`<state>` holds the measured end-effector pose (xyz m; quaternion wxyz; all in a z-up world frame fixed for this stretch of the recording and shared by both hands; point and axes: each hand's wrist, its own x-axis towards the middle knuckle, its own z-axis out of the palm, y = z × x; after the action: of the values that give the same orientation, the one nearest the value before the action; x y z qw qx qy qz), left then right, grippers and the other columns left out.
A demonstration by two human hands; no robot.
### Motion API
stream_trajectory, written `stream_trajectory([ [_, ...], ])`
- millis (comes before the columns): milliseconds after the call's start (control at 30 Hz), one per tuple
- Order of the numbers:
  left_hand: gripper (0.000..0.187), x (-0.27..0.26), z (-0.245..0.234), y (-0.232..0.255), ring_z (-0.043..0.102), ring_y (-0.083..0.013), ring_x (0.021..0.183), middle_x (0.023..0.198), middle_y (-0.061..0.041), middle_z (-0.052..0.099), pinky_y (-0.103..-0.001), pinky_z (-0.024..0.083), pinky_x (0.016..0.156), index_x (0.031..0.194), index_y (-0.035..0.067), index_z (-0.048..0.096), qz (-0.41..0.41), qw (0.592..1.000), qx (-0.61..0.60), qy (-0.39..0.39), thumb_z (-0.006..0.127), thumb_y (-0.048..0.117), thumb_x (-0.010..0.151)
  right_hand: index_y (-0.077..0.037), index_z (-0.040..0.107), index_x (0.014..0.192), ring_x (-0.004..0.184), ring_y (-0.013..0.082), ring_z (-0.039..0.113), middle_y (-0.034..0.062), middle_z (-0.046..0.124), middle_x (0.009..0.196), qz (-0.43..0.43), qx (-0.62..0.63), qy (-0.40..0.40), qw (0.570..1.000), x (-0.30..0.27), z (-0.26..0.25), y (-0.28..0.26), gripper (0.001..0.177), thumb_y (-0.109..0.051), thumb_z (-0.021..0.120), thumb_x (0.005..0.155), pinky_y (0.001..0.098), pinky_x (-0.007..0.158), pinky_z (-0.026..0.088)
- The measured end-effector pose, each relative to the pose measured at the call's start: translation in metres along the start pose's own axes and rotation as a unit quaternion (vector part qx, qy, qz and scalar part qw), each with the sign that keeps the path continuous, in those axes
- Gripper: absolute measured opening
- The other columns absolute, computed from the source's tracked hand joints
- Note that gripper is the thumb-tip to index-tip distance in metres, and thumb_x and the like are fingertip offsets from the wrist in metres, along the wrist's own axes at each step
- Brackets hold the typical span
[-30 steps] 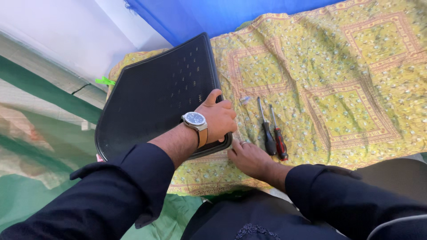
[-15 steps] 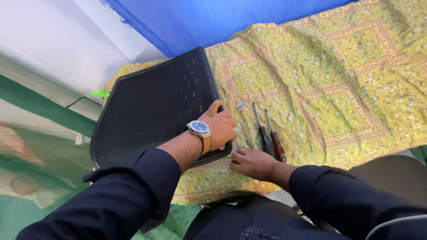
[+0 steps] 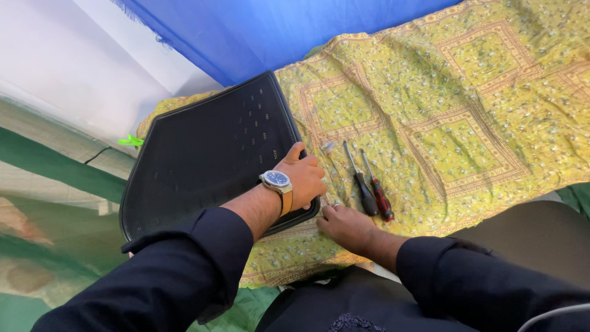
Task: The person uses a screwdriver to remove screws from the back of a black office chair, detaches the seat from the base, and places the seat on a nearby table.
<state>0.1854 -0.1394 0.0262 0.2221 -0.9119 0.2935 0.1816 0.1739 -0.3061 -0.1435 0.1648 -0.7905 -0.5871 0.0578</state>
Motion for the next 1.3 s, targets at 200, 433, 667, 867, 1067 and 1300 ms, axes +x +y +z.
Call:
stream_trajectory([
  [200,0.029,-0.004,0.003,0.000,0.050,-0.0184,0.125,0.109,0.012,0.066,-0.063,0.012,0.116,0.101,0.034,0.077,0.003,1.000,-0.005,0.015,0.085,0.039,0.074,-0.007,0.070,0.094,0.093,0.0347,0.066,0.0128,0.067,0.098,0.123,0.187,0.144,0.964,0.004,0.003,0.010,0.018,-0.007,0.074,0.076,0.0438,0.077,0.055],
  [433,0.028,-0.008,0.014,0.004,0.045,-0.0215,0.132,0.120,0.003,0.061,-0.059,0.011,0.122,0.103,0.027,0.076,0.004,0.996,-0.059,0.063,0.083,0.029,0.075,-0.006,0.067,0.098,0.079,0.0196,0.062,0.0082,0.067,0.092,0.344,0.689,0.214,0.601,-0.012,-0.006,0.030,0.013,-0.001,0.069,0.087,0.0326,0.070,0.053],
  [667,0.017,-0.002,0.028,0.014,0.032,-0.0287,0.148,0.139,-0.006,0.055,-0.060,0.014,0.123,0.100,0.022,0.076,-0.018,0.986,-0.092,0.137,0.074,0.015,0.084,-0.008,0.060,0.102,0.080,0.0166,0.057,0.0059,0.060,0.095,0.275,0.868,0.222,0.349,0.001,-0.032,0.077,0.012,-0.009,0.056,0.091,0.0293,0.073,0.050],
  [867,0.040,-0.036,0.024,0.041,0.033,-0.0371,0.146,0.150,-0.014,0.048,-0.056,0.026,0.119,0.108,0.012,0.072,-0.081,0.945,-0.209,0.237,0.083,0.018,0.070,-0.004,0.062,0.103,0.079,0.0177,0.058,0.0072,0.061,0.090,0.366,0.822,0.186,0.395,0.032,-0.044,0.098,0.026,-0.029,0.056,0.099,0.0311,0.073,0.052],
  [1067,0.035,-0.098,0.046,0.082,0.052,-0.0353,0.126,0.124,-0.010,0.062,-0.051,0.042,0.104,0.104,0.014,0.074,-0.222,0.876,-0.329,0.275,0.085,0.019,0.072,-0.006,0.062,0.097,0.074,0.0165,0.058,0.0040,0.061,0.082,0.418,0.767,0.097,0.478,0.037,-0.031,0.089,0.018,-0.025,0.063,0.099,0.0318,0.068,0.050],
  [1300,0.025,-0.139,0.093,0.102,0.058,-0.0323,0.113,0.112,-0.010,0.066,-0.046,0.047,0.100,0.105,0.013,0.076,-0.464,0.743,-0.454,0.162,0.077,0.026,0.084,-0.009,0.053,0.084,0.068,0.0167,0.053,0.0039,0.057,0.076,0.454,0.728,0.027,0.512,0.037,-0.024,0.058,0.033,-0.036,0.055,0.103,0.0319,0.059,0.044],
])
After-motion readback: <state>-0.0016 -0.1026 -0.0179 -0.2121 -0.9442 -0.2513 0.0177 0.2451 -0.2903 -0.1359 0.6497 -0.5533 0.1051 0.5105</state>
